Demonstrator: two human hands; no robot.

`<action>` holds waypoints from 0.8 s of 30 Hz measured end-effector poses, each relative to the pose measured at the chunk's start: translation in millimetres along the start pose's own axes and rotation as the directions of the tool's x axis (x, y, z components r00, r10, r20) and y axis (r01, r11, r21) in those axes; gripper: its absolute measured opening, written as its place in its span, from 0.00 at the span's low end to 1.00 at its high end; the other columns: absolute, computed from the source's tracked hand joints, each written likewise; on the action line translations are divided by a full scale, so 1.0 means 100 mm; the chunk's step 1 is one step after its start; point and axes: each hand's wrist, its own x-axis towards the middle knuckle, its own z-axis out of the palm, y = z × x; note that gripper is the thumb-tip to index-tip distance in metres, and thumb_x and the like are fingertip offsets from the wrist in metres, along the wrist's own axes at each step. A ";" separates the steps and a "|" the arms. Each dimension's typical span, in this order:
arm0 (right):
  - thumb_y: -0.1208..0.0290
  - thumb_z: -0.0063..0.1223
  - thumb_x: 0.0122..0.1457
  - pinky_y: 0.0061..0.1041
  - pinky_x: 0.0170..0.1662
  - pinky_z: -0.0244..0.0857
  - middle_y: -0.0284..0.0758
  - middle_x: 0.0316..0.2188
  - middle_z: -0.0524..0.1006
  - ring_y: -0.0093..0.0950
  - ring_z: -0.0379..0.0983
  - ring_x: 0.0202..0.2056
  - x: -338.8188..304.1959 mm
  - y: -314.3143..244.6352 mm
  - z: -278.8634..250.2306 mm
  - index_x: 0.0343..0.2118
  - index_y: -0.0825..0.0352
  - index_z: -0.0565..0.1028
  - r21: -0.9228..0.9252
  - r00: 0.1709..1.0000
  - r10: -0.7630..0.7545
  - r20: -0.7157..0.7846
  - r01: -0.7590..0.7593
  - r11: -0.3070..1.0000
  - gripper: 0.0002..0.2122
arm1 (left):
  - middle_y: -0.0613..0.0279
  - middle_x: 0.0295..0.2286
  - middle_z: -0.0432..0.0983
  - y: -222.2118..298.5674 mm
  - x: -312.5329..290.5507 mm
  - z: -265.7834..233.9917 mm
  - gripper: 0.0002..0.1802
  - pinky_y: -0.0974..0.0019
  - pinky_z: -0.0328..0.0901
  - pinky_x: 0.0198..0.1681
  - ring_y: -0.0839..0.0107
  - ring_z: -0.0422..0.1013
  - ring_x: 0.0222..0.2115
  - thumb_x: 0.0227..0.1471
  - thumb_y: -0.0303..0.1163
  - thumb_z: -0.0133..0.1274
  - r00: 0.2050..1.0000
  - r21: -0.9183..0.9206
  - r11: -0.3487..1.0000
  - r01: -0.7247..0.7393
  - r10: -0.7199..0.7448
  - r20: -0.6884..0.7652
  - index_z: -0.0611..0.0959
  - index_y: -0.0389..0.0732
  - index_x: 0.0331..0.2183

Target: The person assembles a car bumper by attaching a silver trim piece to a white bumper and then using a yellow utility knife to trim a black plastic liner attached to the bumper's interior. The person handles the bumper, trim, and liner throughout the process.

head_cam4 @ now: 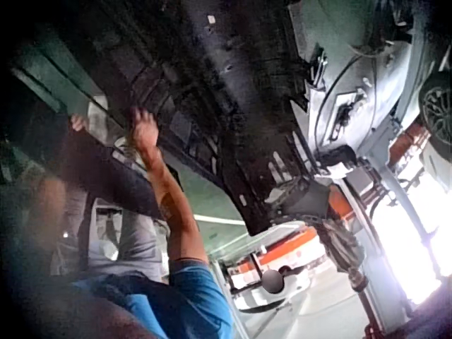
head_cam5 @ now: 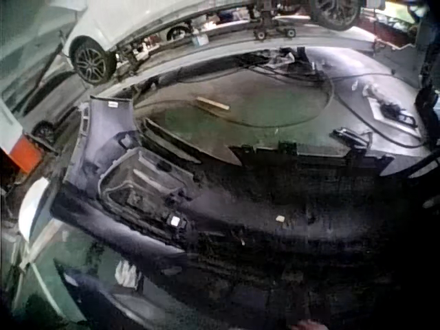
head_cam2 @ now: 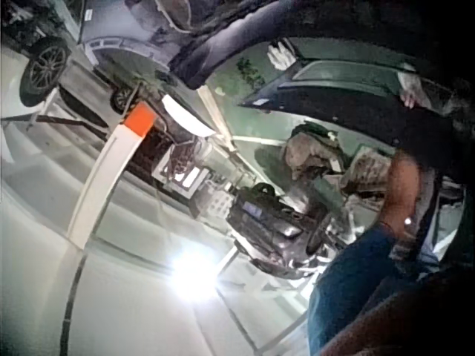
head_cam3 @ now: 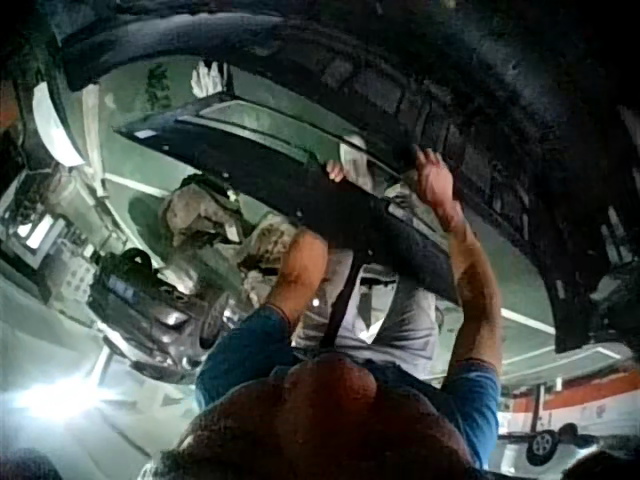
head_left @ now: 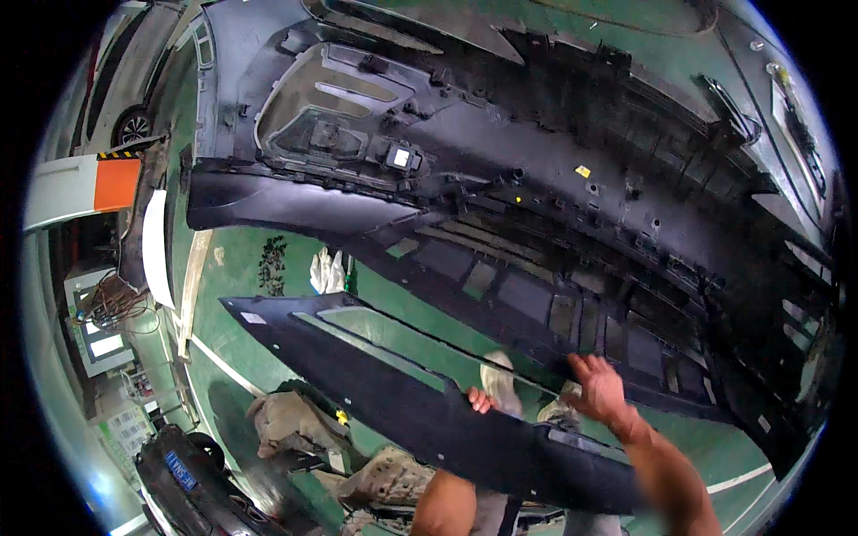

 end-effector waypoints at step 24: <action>0.59 0.64 0.46 0.42 0.46 0.67 0.48 0.50 0.68 0.51 0.69 0.44 -1.26 -2.22 0.27 0.56 0.69 0.65 0.415 0.938 -0.321 0.128 0.243 0.877 0.35 | 0.60 0.24 0.70 0.70 -0.32 -0.22 0.39 0.54 0.58 0.54 0.62 0.68 0.29 0.65 0.55 0.13 0.976 -0.061 0.998 0.027 -0.013 0.217 0.76 0.40 0.30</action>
